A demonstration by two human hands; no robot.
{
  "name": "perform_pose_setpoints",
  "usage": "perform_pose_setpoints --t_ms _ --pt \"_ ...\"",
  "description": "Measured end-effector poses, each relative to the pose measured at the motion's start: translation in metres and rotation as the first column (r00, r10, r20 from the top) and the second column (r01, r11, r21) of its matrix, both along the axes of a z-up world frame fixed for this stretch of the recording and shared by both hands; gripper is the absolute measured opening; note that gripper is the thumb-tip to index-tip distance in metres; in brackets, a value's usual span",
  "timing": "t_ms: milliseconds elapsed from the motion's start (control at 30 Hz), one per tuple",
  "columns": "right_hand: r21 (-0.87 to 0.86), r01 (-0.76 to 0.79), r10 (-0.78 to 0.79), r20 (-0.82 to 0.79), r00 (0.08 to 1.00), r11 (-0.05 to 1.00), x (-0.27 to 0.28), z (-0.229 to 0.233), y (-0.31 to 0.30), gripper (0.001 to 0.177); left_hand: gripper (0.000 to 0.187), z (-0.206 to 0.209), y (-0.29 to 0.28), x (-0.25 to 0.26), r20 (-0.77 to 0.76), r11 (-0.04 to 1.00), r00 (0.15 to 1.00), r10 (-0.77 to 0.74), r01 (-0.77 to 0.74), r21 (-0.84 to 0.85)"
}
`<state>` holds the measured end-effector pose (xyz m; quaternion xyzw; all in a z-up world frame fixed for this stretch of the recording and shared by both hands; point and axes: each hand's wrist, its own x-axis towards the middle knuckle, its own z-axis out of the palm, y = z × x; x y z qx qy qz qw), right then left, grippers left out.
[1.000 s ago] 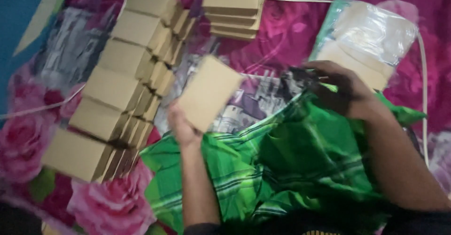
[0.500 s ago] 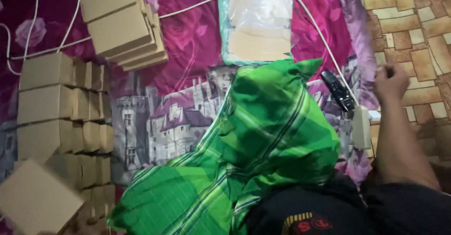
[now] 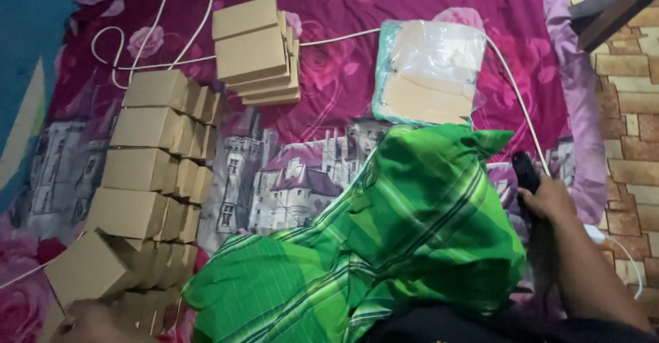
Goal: The person folds cardboard sheets into small rectangular boxes by hand, pressing on the creases and then placing the finished boxes aside on a bed.
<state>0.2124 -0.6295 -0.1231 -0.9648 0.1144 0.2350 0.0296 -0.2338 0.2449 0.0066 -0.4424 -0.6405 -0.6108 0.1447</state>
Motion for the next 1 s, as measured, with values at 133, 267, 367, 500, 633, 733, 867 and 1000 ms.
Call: perform_pose_setpoints --t_ms 133,267,367,500,633,733,867,1000 --pt "0.244 0.044 -0.058 0.05 0.997 0.969 -0.017 -0.001 0.005 0.057 0.014 -0.002 0.018 -0.014 -0.103 0.993 0.993 -0.06 0.049 -0.107" --pt "0.426 -0.088 -0.008 0.218 0.976 0.9 -0.018 -0.039 -0.014 0.065 0.029 -0.014 0.038 -0.039 -0.046 0.877 0.904 -0.425 0.399 -0.265" --pt "0.468 -0.161 0.062 0.219 0.974 0.869 -0.013 -0.045 -0.022 0.081 0.036 0.014 0.015 -0.025 0.09 0.835 0.936 -0.34 0.345 -0.43" --pt "0.331 -0.097 0.074 0.082 0.994 0.939 -0.021 0.014 0.006 0.09 0.039 0.013 0.013 -0.022 -0.05 0.833 0.838 -0.544 0.531 -0.155" --pt "0.222 -0.005 -0.002 0.033 0.999 0.975 -0.025 0.042 0.022 0.069 0.04 0.048 -0.021 -0.001 0.14 0.769 0.854 -0.501 0.514 -0.379" --pt "0.263 0.028 -0.024 -0.017 1.0 0.964 -0.021 0.037 0.015 0.07 0.041 0.069 -0.046 0.012 0.034 0.761 0.862 -0.506 0.466 -0.451" --pt "0.263 0.061 -0.066 0.009 0.998 0.963 -0.018 0.029 0.007 0.072 0.041 0.065 -0.041 0.009 0.033 0.737 0.862 -0.505 0.451 -0.504" --pt "0.217 0.082 -0.092 0.035 0.995 0.973 -0.015 0.017 0.004 0.078 0.037 0.054 -0.034 0.003 0.066 0.744 0.853 -0.517 0.486 -0.458"
